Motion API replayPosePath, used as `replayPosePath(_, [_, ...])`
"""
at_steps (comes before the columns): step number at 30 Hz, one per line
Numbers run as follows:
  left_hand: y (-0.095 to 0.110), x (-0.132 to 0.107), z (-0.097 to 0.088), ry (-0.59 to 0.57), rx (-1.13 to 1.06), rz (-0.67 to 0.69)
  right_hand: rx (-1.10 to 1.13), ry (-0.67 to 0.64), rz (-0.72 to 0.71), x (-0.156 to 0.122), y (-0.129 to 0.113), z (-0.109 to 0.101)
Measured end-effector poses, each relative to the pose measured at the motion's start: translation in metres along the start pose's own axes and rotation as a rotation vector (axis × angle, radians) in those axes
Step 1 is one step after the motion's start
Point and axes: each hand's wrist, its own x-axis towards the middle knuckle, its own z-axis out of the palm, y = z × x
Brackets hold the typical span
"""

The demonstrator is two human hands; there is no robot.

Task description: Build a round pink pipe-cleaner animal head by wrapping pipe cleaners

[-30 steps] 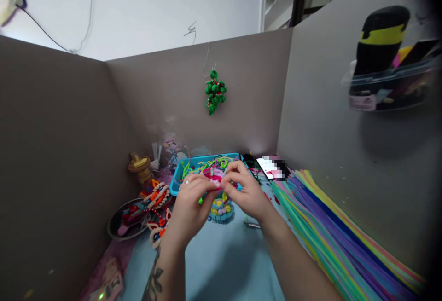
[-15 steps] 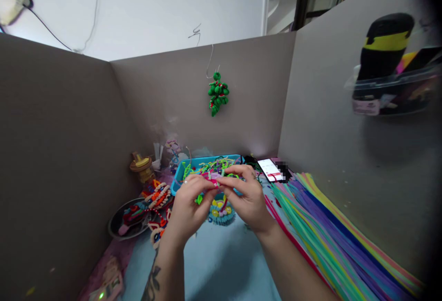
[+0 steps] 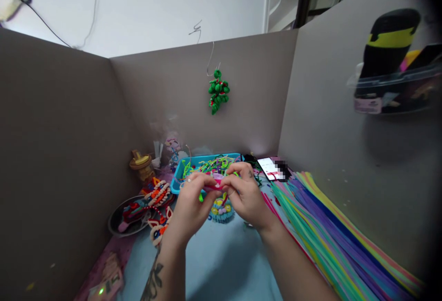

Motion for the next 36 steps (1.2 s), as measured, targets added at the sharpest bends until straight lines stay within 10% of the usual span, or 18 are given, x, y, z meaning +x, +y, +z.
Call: replayPosePath(36, [-0.012, 0.003, -0.013, -0.121, -0.100, -0.049, 0.021, -0.145, 0.003, 0.005, 0.011, -0.015])
